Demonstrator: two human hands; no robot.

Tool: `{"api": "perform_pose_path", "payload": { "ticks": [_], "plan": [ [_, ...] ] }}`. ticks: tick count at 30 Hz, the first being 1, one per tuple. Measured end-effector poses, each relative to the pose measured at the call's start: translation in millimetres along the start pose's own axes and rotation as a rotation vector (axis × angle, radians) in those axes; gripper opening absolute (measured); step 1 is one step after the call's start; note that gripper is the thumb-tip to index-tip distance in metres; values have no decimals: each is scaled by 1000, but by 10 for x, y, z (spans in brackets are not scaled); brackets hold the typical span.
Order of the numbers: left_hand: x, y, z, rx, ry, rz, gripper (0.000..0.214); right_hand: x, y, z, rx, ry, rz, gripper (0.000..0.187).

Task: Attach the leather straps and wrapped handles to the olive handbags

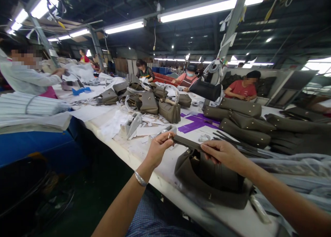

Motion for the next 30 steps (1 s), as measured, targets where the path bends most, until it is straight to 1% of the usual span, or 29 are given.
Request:
{"api": "perform_pose_path", "payload": {
  "ticks": [2, 6, 8, 10, 12, 15, 17, 20, 23, 25, 27, 28, 30],
  "plan": [
    [-60, 104, -2, 28, 9, 42, 32, -10, -5, -1, 2, -6, -3, 48],
    [-163, 274, 2, 124, 49, 29, 25, 26, -43, 28, 8, -16, -22, 47],
    [-200, 341, -14, 149, 65, 12, 24, 70, -76, 49, 0, -14, -43, 46],
    [-239, 402, -42, 167, 91, -52, 25, 108, -109, 70, -15, -14, -77, 47],
    [-285, 461, -75, 207, 131, -168, 29, 123, -138, 91, -14, -28, -106, 47],
    [-338, 520, -111, 259, 186, -298, 37, 99, -195, 139, -6, -54, -101, 49],
    [-348, 529, -126, 265, 200, -309, 39, 71, -255, 188, -41, -53, -89, 50],
    [-339, 526, -144, 295, 174, -289, 42, 49, -353, 275, -108, -38, -80, 49],
    [-331, 573, -155, 357, 159, -304, 38, 67, -383, 329, -120, -49, -99, 49],
    [-319, 658, -158, 397, 147, -313, 33, 89, -339, 328, -114, -77, -137, 48],
    [-295, 781, -156, 439, 124, -320, 28, 105, -260, 306, -159, -116, -174, 44],
    [-283, 848, -156, 453, 115, -338, 26, 110, -217, 293, -211, -135, -177, 42],
    [-265, 973, -157, 449, 126, -404, 27, 114, -147, 277, -360, -180, -154, 41]
  ]
}}
Point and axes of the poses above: each hand's wrist, its own z-axis away from the middle knuckle, its own y-axis out of the palm, x = y × z, the point moved 1 cm from there along -z, towards the middle knuckle, and after that the axes turned 4 degrees about x, right-handed, at the moved point
